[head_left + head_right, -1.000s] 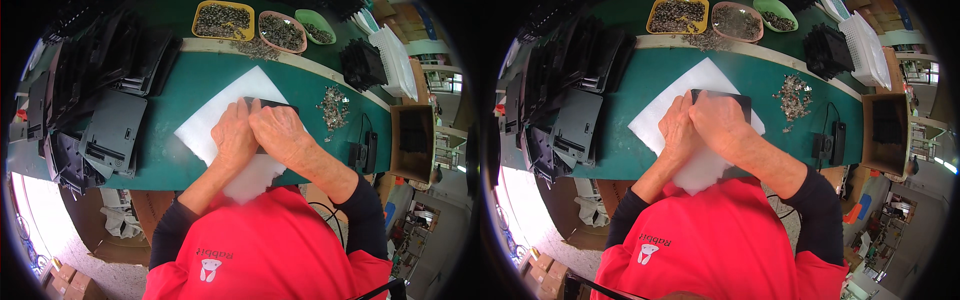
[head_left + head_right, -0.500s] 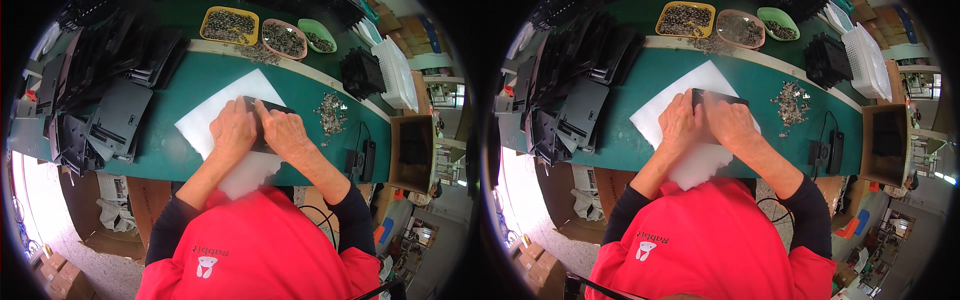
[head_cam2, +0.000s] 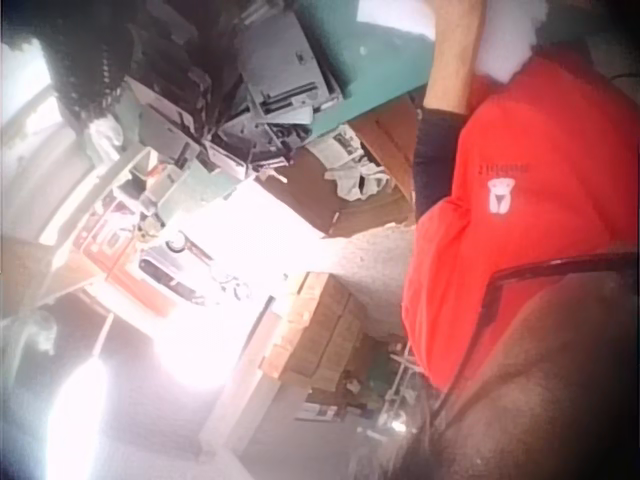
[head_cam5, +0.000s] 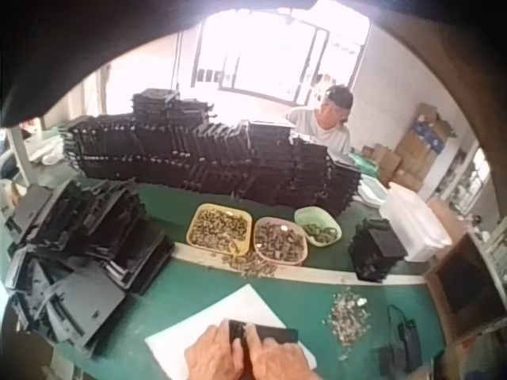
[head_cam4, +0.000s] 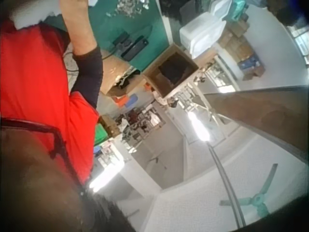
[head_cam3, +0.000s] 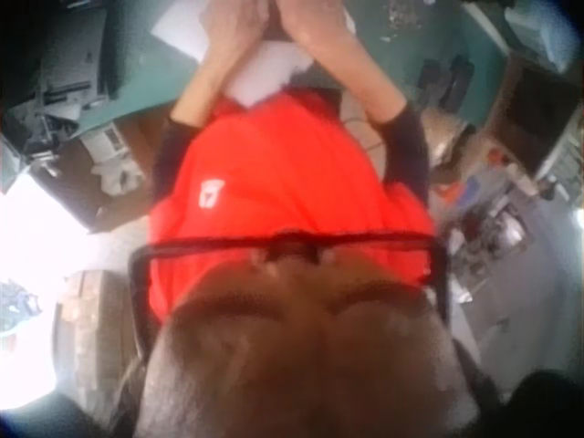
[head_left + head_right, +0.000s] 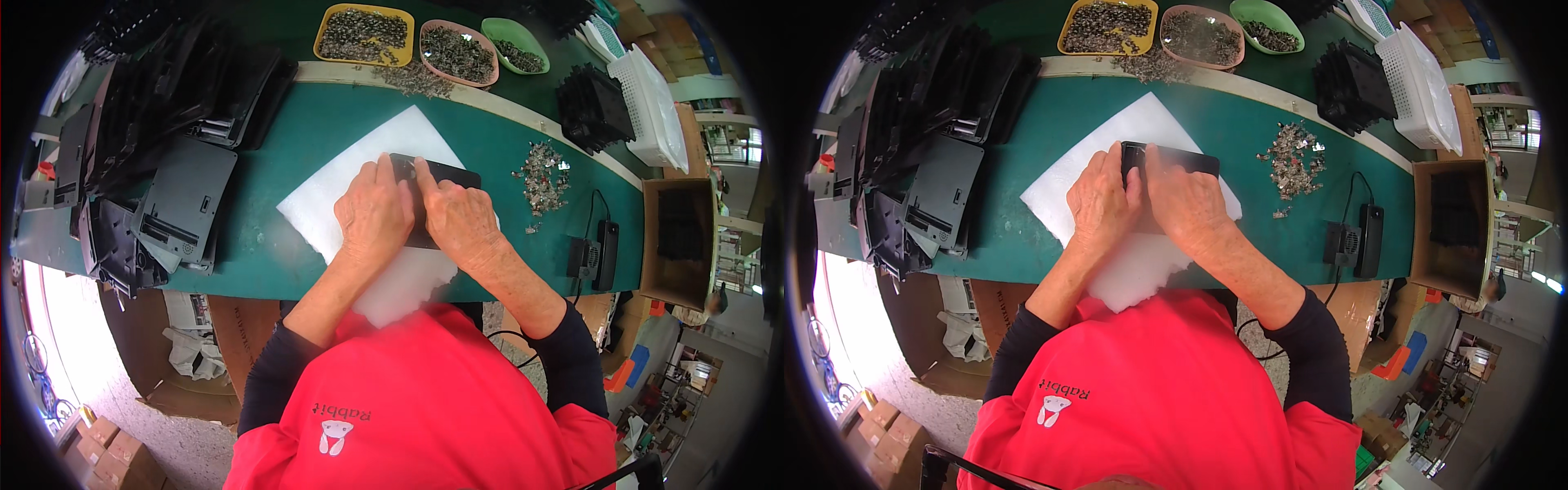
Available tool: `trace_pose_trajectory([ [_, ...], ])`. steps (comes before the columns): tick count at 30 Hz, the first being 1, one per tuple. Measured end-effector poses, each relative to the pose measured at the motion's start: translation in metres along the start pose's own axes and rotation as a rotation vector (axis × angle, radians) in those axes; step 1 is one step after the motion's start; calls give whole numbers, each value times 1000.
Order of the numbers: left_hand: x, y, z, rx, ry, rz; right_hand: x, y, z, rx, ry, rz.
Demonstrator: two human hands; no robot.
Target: The person uses a screwdriver to tighten screws on a black rectangular electronic component placed on a white foam pad. They repeatedly pick up the component, rotate it, and secure fasteners at various points before stacking the finished unit with others.
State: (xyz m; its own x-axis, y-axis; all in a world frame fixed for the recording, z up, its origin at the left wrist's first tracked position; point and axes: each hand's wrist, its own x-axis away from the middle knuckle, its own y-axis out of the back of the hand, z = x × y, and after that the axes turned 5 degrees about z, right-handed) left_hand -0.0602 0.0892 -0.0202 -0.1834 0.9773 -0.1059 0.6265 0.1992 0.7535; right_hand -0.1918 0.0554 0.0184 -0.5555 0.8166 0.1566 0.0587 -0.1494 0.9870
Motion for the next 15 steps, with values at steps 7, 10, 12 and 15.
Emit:
trace_pose_trajectory([
  [7,0,0,1,10,4,15,1,-4,-9,74,109,-57],
  [10,0,-1,2,15,-7,4,2,-5,-11,88,119,-54],
  [12,0,-1,2,17,-12,-3,1,-4,-9,92,116,-47],
  [15,0,-2,3,19,-10,-2,1,-1,-3,99,78,-34],
])
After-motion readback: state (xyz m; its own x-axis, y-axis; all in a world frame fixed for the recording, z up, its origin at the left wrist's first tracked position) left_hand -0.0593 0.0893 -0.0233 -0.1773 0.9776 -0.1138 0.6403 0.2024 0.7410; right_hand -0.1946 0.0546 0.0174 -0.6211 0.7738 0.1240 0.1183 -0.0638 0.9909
